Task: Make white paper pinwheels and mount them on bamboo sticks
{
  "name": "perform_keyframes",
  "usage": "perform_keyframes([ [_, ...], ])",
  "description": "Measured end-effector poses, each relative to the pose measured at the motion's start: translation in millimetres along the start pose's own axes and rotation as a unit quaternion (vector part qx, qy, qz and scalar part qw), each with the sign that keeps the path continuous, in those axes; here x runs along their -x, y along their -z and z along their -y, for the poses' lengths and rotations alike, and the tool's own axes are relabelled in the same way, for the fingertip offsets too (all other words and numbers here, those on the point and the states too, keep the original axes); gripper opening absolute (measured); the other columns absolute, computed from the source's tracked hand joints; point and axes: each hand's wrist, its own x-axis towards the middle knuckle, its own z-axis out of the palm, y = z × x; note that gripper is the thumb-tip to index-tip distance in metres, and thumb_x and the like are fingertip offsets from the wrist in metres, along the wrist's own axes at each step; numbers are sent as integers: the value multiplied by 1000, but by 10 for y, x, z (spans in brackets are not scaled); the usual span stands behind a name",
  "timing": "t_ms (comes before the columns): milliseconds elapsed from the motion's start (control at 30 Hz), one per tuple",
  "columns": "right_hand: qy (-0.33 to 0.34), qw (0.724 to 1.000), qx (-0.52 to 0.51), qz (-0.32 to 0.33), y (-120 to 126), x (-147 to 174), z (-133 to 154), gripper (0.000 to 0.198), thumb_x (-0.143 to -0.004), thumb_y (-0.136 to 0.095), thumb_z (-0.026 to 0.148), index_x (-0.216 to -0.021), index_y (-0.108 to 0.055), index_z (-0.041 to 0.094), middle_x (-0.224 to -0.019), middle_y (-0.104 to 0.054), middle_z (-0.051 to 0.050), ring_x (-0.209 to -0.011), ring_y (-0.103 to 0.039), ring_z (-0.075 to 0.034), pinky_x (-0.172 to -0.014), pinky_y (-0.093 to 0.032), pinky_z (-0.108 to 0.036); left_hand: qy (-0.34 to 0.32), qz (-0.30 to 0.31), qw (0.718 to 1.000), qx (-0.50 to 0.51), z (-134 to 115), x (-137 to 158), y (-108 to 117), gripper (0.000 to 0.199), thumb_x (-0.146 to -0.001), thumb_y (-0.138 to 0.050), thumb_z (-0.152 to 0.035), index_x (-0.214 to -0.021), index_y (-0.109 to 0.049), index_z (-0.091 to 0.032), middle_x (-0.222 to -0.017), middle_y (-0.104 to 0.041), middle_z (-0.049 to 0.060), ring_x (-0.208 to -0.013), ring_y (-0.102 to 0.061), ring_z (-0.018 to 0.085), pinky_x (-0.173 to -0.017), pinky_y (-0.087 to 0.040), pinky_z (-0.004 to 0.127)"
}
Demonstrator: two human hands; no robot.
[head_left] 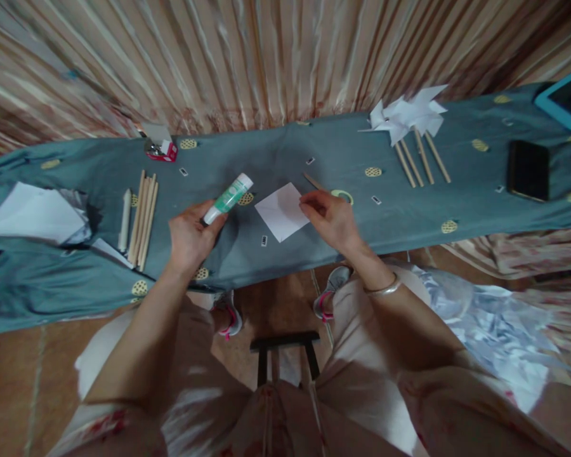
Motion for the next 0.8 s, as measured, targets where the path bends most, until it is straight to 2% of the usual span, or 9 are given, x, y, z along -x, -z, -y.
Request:
perform_keyframes([
  [167, 118, 982, 147, 18, 107, 137, -76, 23, -90, -52, 21, -99, -74, 20, -111, -76, -10, -107, -69, -28, -100, -51, -47, -75, -5, 996, -56, 215, -79, 7, 22, -85, -68, -46, -91, -73, -26, -102, -75, 7, -108, -66, 30, -100, -51, 48],
  [233, 141, 974, 175, 28, 103, 174, -96, 25, -91, -51, 20, -103, -74, 19, -118, -74, -12, -112, -66, -29, -104, -48, -50, -91, -16, 993, -74, 183, -68, -13, 28, -83, -71, -44, -103, -71, -25, -115, -72, 10, -119, -60, 33, -105, -47, 53],
  [300, 152, 969, 190, 41, 89, 200, -98, 28, -92, -50, 19, -109, -73, 19, -125, -71, -13, -116, -63, -29, -107, -47, -52, -116, -13, 989, -86, 77, -32, -55, 45, -80, -75, -41, -120, -66, -25, -131, -65, 11, -128, -52, 37, -108, -43, 57],
  [333, 155, 968, 193, 49, 80, 211, -92, 30, -93, -49, 18, -111, -73, 19, -127, -70, -13, -118, -62, -30, -108, -46, -53, -139, 4, 986, -91, 6, -8, -87, 49, -80, -75, -38, -126, -63, -26, -137, -62, 11, -131, -50, 37, -109, -42, 58],
  [400, 159, 965, 197, 64, 64, 231, -70, 32, -94, -48, 17, -114, -72, 20, -130, -69, -12, -120, -60, -30, -109, -46, -54, -201, 77, 972, -97, -142, 36, -175, 41, -87, -68, -31, -127, -62, -26, -141, -60, 8, -131, -51, 35, -109, -42, 58],
  [433, 161, 965, 197, 70, 58, 241, -58, 32, -94, -48, 17, -115, -72, 21, -131, -68, -12, -120, -60, -30, -108, -46, -54, -232, 120, 960, -99, -209, 53, -227, 35, -91, -62, -26, -126, -63, -25, -140, -61, 8, -132, -51, 34, -109, -43, 57],
  [567, 162, 964, 193, 80, 48, 272, -38, 34, -94, -46, 16, -116, -72, 20, -130, -69, -12, -121, -59, -30, -107, -47, -53, -303, 181, 932, -78, -358, 50, -412, 24, -97, -52, -23, -114, -69, -23, -125, -71, 8, -125, -58, 31, -103, -49, 53],
  [800, 175, 957, 211, 91, 40, 304, -47, 34, -95, -44, 13, -114, -72, 17, -131, -68, -12, -121, -59, -29, -106, -50, -49, -303, 210, 924, -100, -398, 3, -458, 26, -94, -51, -17, -106, -73, -25, -117, -73, 9, -116, -63, 29, -101, -51, 48],
])
